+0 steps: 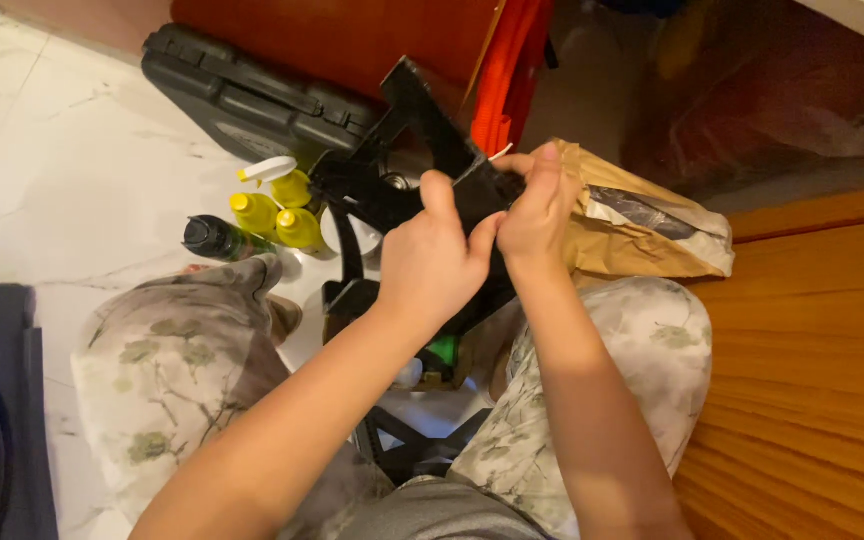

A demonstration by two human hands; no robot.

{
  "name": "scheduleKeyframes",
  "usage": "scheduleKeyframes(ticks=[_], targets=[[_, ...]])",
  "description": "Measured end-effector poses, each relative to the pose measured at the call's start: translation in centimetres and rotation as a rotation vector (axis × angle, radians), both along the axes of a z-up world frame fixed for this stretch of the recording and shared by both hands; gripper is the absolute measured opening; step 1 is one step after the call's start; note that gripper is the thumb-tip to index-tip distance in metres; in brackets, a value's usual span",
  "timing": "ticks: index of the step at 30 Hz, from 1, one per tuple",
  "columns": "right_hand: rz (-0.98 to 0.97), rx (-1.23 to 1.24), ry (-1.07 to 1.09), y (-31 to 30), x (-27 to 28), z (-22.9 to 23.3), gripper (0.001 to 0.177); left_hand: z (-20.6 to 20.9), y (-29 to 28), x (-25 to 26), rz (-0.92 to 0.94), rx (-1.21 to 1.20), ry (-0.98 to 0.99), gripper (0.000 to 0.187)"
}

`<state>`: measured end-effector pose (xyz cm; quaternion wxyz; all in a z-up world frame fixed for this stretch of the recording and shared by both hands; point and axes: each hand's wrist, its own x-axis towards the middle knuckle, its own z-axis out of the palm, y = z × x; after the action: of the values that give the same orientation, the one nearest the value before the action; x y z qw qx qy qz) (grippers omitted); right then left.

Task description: The person sits on the floor and attempts to repair a broken black plastic stool. They first try to snap the broken leg back into place by hand. When that fails, they use a hammer to forcefully tap the broken joint until the leg is reattached.

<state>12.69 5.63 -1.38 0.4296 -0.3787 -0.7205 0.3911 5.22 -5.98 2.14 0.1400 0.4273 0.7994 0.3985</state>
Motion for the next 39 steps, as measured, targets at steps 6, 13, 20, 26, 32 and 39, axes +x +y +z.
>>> scheduleKeyframes(ticks=[6, 13, 20, 26, 32, 39], targets=[[-0.098, 0.059, -0.018, 2.0, -0.7, -2.7, 0.067, -0.6, 1.2, 0.2, 0.027, -0.021, 0.063, 0.056], [-0.104, -0.076, -0.009, 2.9, -1.9, -5.3, 0.062, -2.3, 1.7, 0.0, 0.046, -0.039, 0.116, 0.050], [-0.145, -0.043, -0.012, 3.0, -2.2, -7.5, 0.053, -4.0, 2.0, 0.0, 0.058, -0.078, 0.109, 0.054], [-0.199, -0.132, -0.052, 3.1, -2.6, -7.5, 0.054, -3.6, 2.2, -0.5, 0.077, -0.133, 0.060, 0.058], [0.385, -0.295, -0.007, 4.4, 0.7, -0.2, 0.049, 0.3, 0.3, -3.3, 0.043, 0.117, -0.061, 0.062], [0.537, 0.199, -0.401, -2.7, 5.3, 11.7, 0.065, 9.0, -5.5, -4.7, -0.123, 0.192, -0.076, 0.056]])
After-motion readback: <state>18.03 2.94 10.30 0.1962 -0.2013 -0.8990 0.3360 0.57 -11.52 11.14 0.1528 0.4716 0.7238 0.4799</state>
